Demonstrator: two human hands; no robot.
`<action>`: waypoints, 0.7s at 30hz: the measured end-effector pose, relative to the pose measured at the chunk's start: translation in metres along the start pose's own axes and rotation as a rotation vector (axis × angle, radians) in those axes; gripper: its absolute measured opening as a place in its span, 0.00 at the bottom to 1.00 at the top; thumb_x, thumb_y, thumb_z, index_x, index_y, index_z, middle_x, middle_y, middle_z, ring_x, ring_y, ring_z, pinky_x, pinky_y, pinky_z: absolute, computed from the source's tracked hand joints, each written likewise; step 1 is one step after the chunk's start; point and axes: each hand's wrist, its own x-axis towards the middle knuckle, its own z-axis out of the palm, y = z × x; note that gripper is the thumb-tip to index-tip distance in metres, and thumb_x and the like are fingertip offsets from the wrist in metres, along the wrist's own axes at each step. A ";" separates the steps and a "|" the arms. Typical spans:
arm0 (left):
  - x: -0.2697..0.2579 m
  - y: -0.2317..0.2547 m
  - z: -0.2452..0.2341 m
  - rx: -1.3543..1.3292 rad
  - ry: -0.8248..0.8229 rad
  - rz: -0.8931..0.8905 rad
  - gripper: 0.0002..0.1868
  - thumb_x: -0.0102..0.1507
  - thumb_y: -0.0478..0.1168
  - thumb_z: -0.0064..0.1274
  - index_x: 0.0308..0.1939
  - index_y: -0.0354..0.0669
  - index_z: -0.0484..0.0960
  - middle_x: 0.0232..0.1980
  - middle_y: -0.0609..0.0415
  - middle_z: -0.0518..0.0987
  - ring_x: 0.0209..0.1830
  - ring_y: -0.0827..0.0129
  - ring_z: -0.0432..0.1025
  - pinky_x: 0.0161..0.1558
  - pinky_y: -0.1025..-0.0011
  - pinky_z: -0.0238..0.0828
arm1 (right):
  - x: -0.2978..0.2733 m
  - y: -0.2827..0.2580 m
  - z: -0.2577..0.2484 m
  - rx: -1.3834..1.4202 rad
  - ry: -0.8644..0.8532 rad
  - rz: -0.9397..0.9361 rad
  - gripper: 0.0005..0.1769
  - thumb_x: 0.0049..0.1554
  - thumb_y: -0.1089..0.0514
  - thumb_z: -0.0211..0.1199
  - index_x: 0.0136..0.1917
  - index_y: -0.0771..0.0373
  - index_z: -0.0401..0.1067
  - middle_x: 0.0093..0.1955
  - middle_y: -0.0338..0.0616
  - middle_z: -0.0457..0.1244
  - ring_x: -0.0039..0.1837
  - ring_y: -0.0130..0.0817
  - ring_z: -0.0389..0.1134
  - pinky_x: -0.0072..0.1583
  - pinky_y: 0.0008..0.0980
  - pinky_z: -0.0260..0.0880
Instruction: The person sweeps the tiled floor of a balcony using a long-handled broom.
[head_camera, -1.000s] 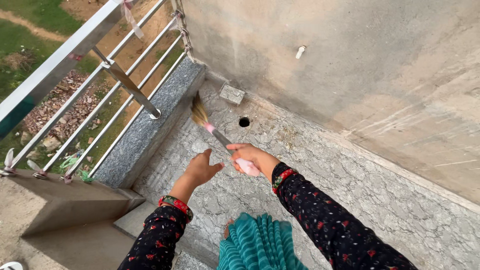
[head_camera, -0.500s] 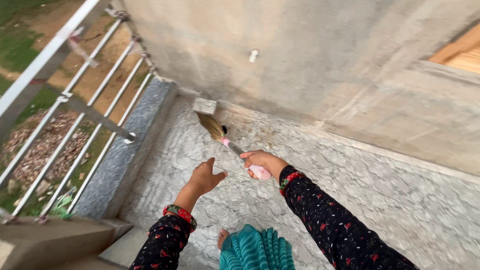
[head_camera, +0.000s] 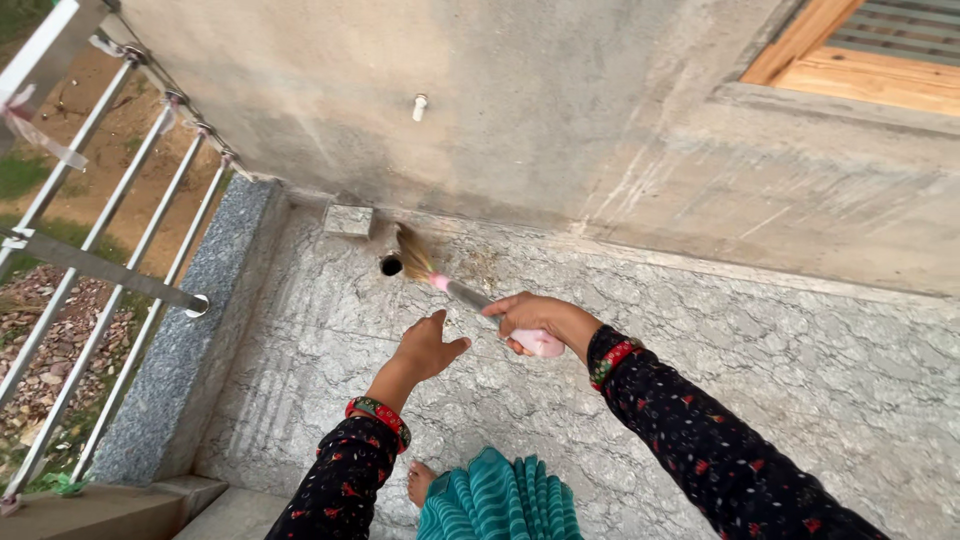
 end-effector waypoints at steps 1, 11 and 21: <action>0.001 0.005 0.003 0.001 -0.003 0.001 0.48 0.59 0.58 0.60 0.72 0.31 0.61 0.67 0.34 0.72 0.70 0.47 0.66 0.69 0.59 0.62 | -0.003 0.001 -0.001 0.004 0.001 0.001 0.38 0.52 0.73 0.60 0.75 0.55 0.64 0.35 0.49 0.66 0.28 0.35 0.66 0.29 0.36 0.66; -0.001 0.014 0.017 0.032 -0.029 -0.025 0.47 0.59 0.58 0.59 0.72 0.31 0.61 0.66 0.33 0.72 0.69 0.46 0.66 0.68 0.59 0.63 | -0.021 0.023 0.033 0.152 0.175 0.122 0.38 0.54 0.72 0.61 0.75 0.52 0.65 0.41 0.51 0.68 0.29 0.33 0.65 0.32 0.31 0.69; 0.000 0.014 0.025 0.009 -0.063 -0.038 0.47 0.59 0.58 0.59 0.72 0.29 0.61 0.66 0.33 0.73 0.69 0.47 0.68 0.68 0.61 0.65 | -0.045 0.008 0.025 0.043 -0.012 -0.013 0.41 0.52 0.72 0.58 0.77 0.51 0.62 0.31 0.46 0.63 0.27 0.33 0.64 0.31 0.34 0.67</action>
